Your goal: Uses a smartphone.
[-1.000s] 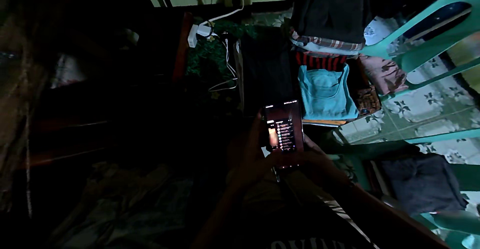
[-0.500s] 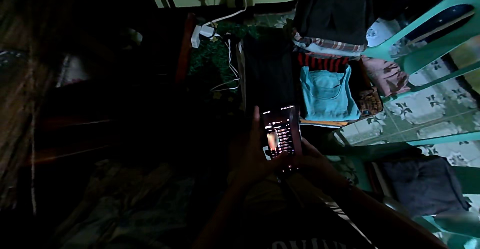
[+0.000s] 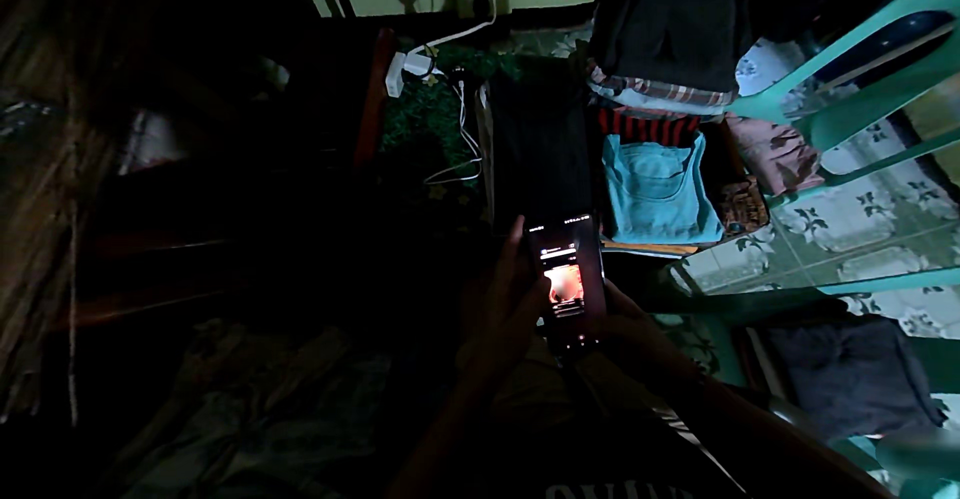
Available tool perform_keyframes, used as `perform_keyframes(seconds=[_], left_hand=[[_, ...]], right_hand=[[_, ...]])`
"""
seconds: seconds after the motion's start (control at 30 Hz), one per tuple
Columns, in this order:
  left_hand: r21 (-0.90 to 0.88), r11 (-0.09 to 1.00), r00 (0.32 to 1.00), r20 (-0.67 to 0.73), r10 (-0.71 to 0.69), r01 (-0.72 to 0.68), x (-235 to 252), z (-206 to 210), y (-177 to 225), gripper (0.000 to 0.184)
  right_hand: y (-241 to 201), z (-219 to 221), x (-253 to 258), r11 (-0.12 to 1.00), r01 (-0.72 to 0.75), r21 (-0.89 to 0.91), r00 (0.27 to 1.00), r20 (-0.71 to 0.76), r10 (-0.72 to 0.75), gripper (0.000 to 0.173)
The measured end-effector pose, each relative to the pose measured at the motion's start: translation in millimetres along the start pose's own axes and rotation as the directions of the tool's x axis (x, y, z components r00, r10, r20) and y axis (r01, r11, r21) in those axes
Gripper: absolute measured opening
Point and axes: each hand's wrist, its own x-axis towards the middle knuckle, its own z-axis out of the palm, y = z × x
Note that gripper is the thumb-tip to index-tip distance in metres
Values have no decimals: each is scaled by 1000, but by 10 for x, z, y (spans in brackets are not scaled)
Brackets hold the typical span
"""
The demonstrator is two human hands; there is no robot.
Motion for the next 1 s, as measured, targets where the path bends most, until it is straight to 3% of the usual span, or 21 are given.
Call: perform_keyframes(seconds=[0.33, 0.53, 0.6, 0.77, 0.9, 1.0], left_hand=[[1, 998, 998, 18, 63, -64, 26, 26, -59, 96], [94, 995, 1000, 9, 19, -20, 25, 37, -60, 109], [109, 994, 1000, 6, 16, -17, 29, 40, -46, 104], [46, 999, 999, -35, -18, 20, -5, -8, -33, 66], [124, 992, 998, -55, -6, 13, -15, -53, -66, 59], [62, 998, 999, -43, 5, -2, -22, -41, -67, 60]], right_hand=[[32, -38, 1, 999, 42, 33, 998, 54, -44, 58], [25, -28, 1, 998, 37, 46, 998, 42, -39, 57], [21, -33, 2, 998, 35, 45, 998, 45, -37, 57], [23, -6, 2, 1000, 6, 11, 1000, 7, -7, 62], [-3, 48, 0, 1000, -3, -14, 1000, -22, 3, 65], [-4, 38, 0, 1000, -5, -4, 1000, -8, 5, 65]])
